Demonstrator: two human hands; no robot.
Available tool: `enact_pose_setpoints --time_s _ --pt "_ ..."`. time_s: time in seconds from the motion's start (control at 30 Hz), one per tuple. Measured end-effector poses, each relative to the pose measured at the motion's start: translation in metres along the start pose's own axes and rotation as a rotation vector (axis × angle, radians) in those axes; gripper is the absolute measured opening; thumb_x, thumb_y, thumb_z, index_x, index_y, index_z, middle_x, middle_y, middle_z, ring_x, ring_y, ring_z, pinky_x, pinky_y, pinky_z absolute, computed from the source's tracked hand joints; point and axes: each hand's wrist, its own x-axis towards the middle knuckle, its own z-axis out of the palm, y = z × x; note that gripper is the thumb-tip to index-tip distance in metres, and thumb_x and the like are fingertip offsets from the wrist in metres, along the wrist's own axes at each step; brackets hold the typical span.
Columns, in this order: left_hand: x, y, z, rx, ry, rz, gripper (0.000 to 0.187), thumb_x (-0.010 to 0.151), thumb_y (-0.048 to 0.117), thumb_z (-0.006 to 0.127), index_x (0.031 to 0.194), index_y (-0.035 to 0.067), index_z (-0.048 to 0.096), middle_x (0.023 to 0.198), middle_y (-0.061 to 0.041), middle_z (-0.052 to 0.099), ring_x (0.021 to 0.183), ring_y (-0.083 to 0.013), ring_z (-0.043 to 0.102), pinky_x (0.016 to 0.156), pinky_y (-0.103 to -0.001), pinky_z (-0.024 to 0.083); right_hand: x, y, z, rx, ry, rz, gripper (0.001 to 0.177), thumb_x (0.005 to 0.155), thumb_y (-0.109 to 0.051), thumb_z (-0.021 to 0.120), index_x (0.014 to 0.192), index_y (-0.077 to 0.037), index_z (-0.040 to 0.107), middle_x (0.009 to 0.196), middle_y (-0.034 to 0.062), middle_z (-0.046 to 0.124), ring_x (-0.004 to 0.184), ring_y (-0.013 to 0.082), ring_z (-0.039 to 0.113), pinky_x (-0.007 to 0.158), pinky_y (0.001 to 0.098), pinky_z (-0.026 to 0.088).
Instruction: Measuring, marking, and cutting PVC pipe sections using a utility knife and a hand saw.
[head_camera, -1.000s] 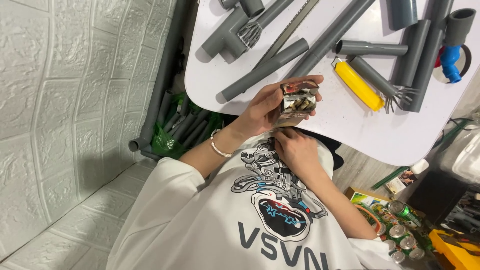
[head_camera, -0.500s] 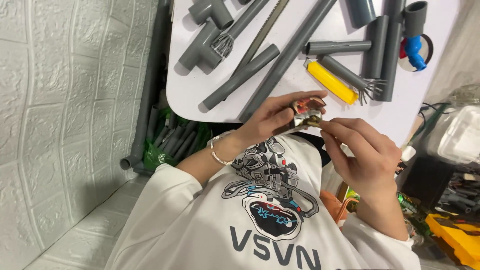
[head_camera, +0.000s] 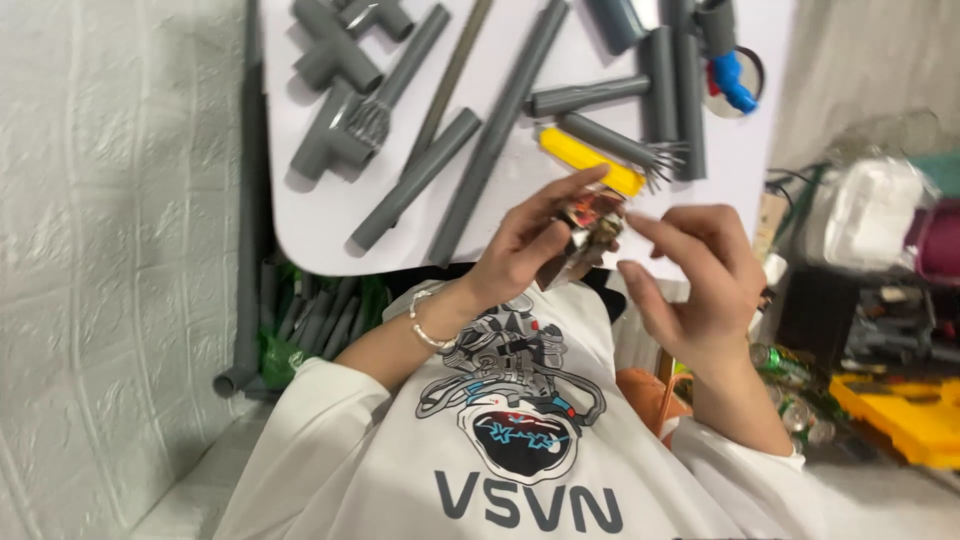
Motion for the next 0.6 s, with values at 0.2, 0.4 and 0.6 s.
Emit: enact_pose_setpoints --time_s 0.2,0.4,0.6 --pt "0.017 -0.012 0.023 0.072 0.114 0.141 0.061 0.109 0.043 0.062 0.15 0.0 0.052 0.138 -0.02 0.067 0.124 -0.024 0.067 0.107 -0.04 0.056 -0.02 0.017 0.001 0.247 -0.016 0.111 0.065 0.098 -0.029 0.076 0.152 -0.003 0.049 0.156 0.0261 0.038 0.129 0.0358 0.052 0.105 0.0469 0.054" --pt "0.009 -0.011 0.019 0.448 0.057 0.166 0.053 0.103 0.04 0.069 0.141 0.006 0.055 0.136 -0.018 0.059 0.122 -0.0314 0.062 0.106 -0.049 0.056 -0.04 0.023 0.019 0.409 0.051 0.253 0.085 0.083 -0.012 0.092 0.154 0.005 0.047 0.136 0.0257 0.062 0.109 0.0408 0.07 0.088 0.0476 0.063" --pt "0.012 0.021 0.024 0.895 -0.296 0.047 0.046 0.092 0.022 0.083 0.134 0.008 0.07 0.129 -0.019 0.068 0.118 -0.0389 0.071 0.101 -0.048 0.059 -0.05 0.042 -0.033 0.229 -0.361 0.253 0.068 0.086 -0.016 0.084 0.141 0.012 0.057 0.117 0.0304 0.07 0.099 0.0463 0.071 0.083 0.0532 0.061"
